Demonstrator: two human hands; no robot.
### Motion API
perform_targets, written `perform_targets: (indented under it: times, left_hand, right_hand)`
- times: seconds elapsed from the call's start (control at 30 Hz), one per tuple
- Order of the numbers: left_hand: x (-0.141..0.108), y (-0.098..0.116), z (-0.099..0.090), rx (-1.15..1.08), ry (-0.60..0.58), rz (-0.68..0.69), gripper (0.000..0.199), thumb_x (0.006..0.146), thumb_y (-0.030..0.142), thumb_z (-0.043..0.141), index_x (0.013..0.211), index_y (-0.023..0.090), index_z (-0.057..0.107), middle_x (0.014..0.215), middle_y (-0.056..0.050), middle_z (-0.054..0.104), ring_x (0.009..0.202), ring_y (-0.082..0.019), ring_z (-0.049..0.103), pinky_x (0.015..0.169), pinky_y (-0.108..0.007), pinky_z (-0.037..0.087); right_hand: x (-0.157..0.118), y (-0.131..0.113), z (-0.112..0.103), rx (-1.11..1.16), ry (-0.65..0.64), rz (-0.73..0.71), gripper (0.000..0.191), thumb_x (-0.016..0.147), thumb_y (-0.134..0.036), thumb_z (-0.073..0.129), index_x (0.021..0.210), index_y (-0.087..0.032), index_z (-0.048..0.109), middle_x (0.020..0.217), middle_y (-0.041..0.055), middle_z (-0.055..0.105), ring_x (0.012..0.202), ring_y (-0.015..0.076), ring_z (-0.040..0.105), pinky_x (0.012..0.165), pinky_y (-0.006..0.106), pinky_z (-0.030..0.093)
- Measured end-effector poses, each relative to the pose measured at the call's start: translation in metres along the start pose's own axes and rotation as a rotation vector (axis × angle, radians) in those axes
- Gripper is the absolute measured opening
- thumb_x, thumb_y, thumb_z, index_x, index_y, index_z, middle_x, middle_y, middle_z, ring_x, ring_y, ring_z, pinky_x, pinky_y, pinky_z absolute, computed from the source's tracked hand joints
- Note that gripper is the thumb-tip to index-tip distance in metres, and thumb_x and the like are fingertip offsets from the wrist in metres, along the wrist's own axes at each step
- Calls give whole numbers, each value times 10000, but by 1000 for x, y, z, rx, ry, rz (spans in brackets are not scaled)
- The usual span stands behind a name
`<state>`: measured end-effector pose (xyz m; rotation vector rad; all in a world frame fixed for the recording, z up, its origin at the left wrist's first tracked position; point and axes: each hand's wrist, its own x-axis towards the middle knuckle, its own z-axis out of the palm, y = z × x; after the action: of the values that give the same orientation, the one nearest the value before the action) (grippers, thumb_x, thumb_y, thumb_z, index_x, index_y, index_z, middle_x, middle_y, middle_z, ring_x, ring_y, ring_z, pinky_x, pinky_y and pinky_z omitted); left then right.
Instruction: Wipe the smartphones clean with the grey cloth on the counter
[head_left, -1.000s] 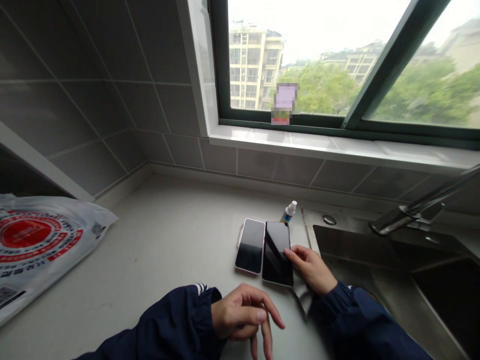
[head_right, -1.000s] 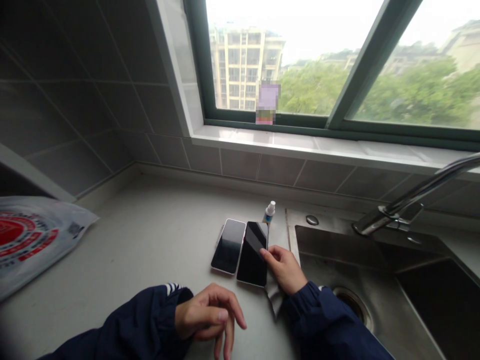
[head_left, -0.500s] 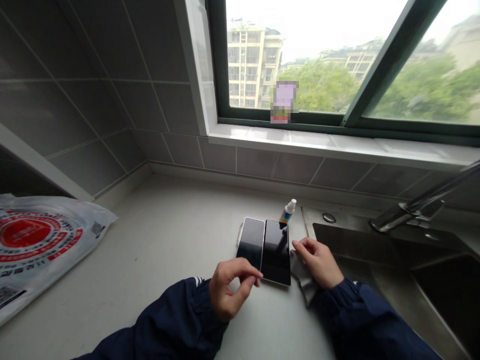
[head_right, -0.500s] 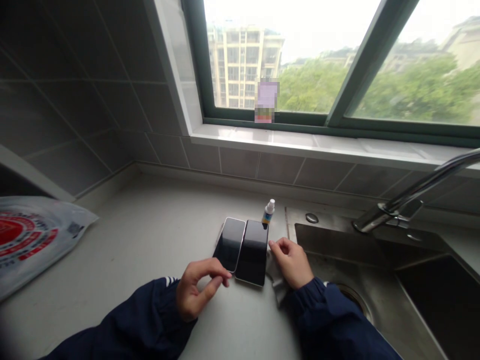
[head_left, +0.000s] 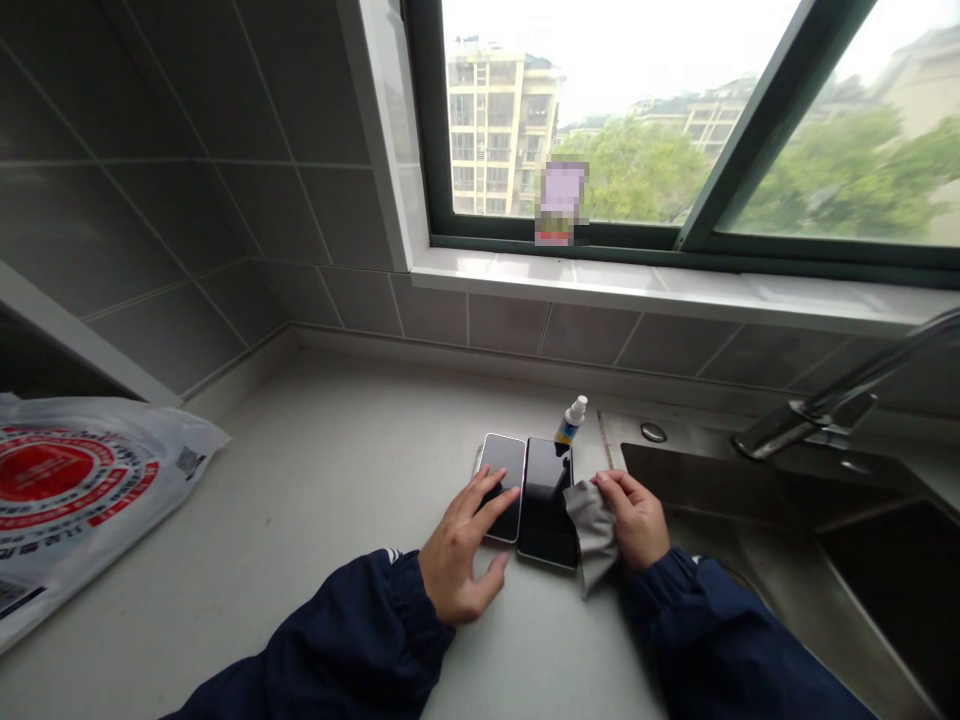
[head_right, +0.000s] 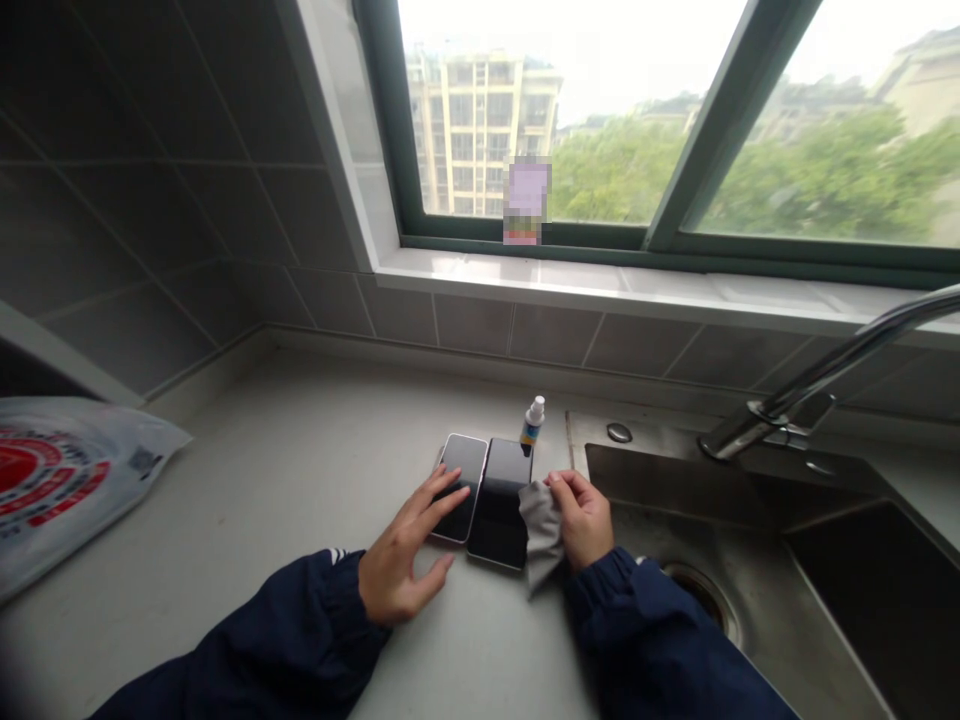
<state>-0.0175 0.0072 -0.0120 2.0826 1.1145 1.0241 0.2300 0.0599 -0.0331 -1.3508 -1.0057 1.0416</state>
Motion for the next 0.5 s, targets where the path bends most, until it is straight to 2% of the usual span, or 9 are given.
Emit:
perform_targets:
  times: [0.1,0.2,0.27,0.37,0.43,0.5]
  left_hand:
    - [4,-1,-3,-48,127,-142,557,780,183,586,1326,245,500,1443,-111,396,1333,-309,373,1073,-490,374]
    - [7,-6,-5,-100,236,-270,452,801,223,596,1247,262,537,1348,-101,437,1188,-255,504,846,-365,539]
    - [9,-10,-8,-126,266,-333,428,790,244,615,1211,272,543,1293,-87,449,1072,-219,567,700,-293,561]
    - [11,-14,-13,-119,243,-420,439,784,298,631,1209,282,522,1237,-75,464,827,-154,629,550,-250,542]
    - [13,-16,-16,-158,210,-480,483,780,324,642,1233,290,481,1228,-70,470,667,-106,626,525,-258,539]
    - [13,-18,-17,-245,190,-536,531,773,335,655,1254,296,433,1239,-71,465,595,-85,621,539,-274,548]
  right_hand:
    - [0,0,-1,-10,0,-18,364,723,-524,712,734,-165,653,641,13,607,572,142,516,548,251,399]
    - [0,0,-1,-35,-5,-42,376,709,-540,714,720,-168,663,631,13,608,578,147,517,552,250,398]
    - [-1,-1,0,-53,-13,-56,375,710,-543,712,714,-171,668,633,13,614,585,150,522,560,249,404]
    - [-3,-3,1,-71,-30,-70,372,724,-547,697,713,-176,667,629,14,618,578,153,524,547,247,406]
    - [-4,-4,1,-80,-43,-73,372,733,-549,687,713,-178,664,624,13,615,571,153,521,533,244,401]
    - [-5,-5,1,-87,-54,-76,372,742,-549,681,717,-179,661,626,12,614,573,151,520,532,242,399]
